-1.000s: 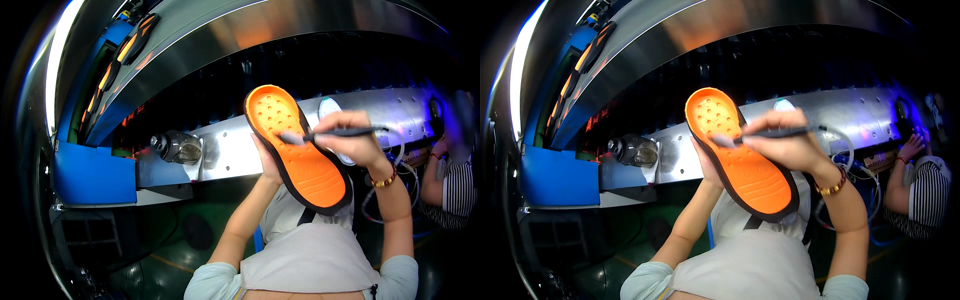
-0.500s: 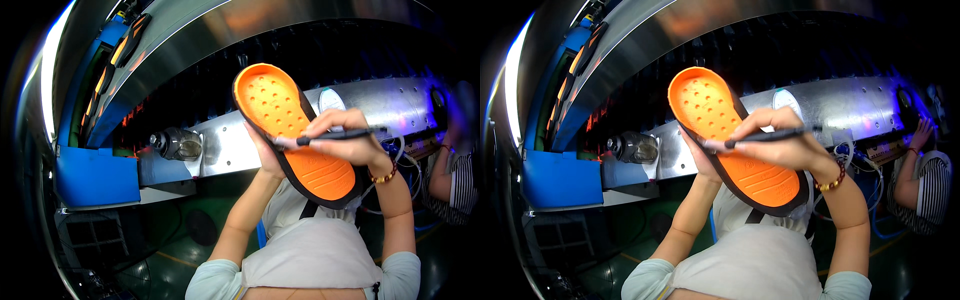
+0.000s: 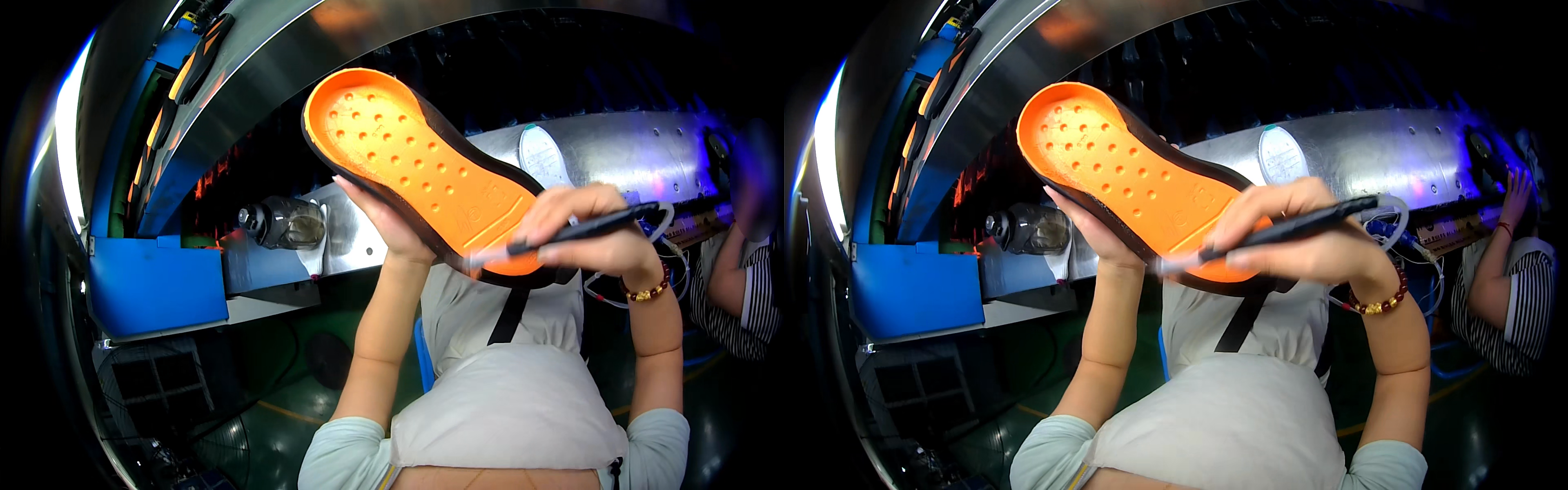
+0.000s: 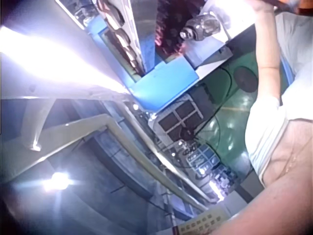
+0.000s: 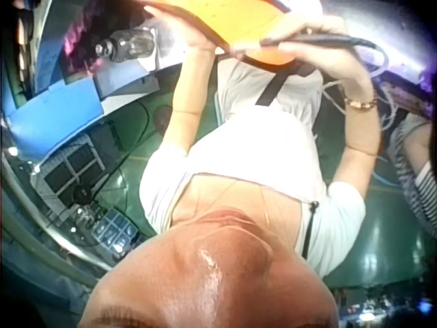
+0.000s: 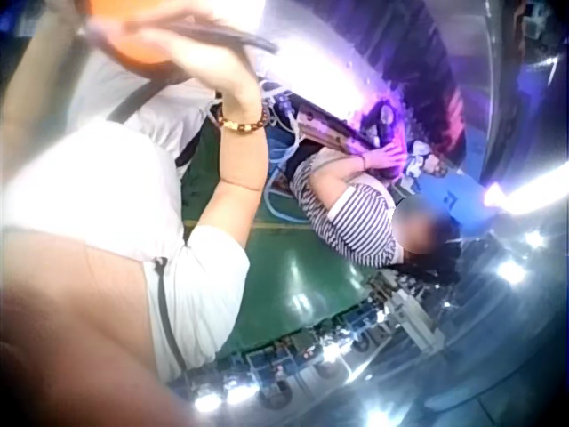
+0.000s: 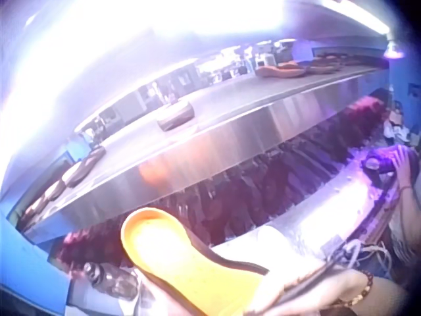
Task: The person applies glue to the bottom of orange shoe soles using a brush. They repeatedly pick up soles from a conveyor belt, apply the adhesive, and place them back on the belt.
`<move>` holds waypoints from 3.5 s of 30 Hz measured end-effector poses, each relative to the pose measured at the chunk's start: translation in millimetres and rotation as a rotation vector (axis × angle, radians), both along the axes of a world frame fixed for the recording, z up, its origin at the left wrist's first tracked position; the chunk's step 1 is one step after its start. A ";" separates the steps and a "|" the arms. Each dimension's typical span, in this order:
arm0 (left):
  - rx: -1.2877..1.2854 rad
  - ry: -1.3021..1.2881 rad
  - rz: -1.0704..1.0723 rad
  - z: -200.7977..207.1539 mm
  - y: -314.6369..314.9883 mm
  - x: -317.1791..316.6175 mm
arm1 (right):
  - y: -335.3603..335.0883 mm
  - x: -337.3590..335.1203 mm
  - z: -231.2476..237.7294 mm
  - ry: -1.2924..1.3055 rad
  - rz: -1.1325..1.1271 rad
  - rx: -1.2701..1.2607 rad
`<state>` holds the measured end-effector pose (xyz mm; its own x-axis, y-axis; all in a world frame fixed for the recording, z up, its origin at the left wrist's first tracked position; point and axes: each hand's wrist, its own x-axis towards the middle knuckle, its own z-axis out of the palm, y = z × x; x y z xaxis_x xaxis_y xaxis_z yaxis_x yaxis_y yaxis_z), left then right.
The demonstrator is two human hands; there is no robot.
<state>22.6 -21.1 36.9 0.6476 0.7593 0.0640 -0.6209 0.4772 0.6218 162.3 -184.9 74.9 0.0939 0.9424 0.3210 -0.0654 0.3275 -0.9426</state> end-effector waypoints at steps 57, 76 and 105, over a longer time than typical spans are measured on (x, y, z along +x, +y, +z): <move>-0.016 -0.318 -0.142 22.7 -16.0 -2.6 | 2.4 -31.0 -1.3 0.190 -0.146 0.137; -0.025 -0.088 -0.240 32.8 9.5 1.8 | 6.7 -2.5 20.5 -0.187 -0.103 0.180; -0.198 0.571 -0.616 10.1 14.4 -42.2 | 0.2 41.3 -10.5 -0.569 0.202 -0.067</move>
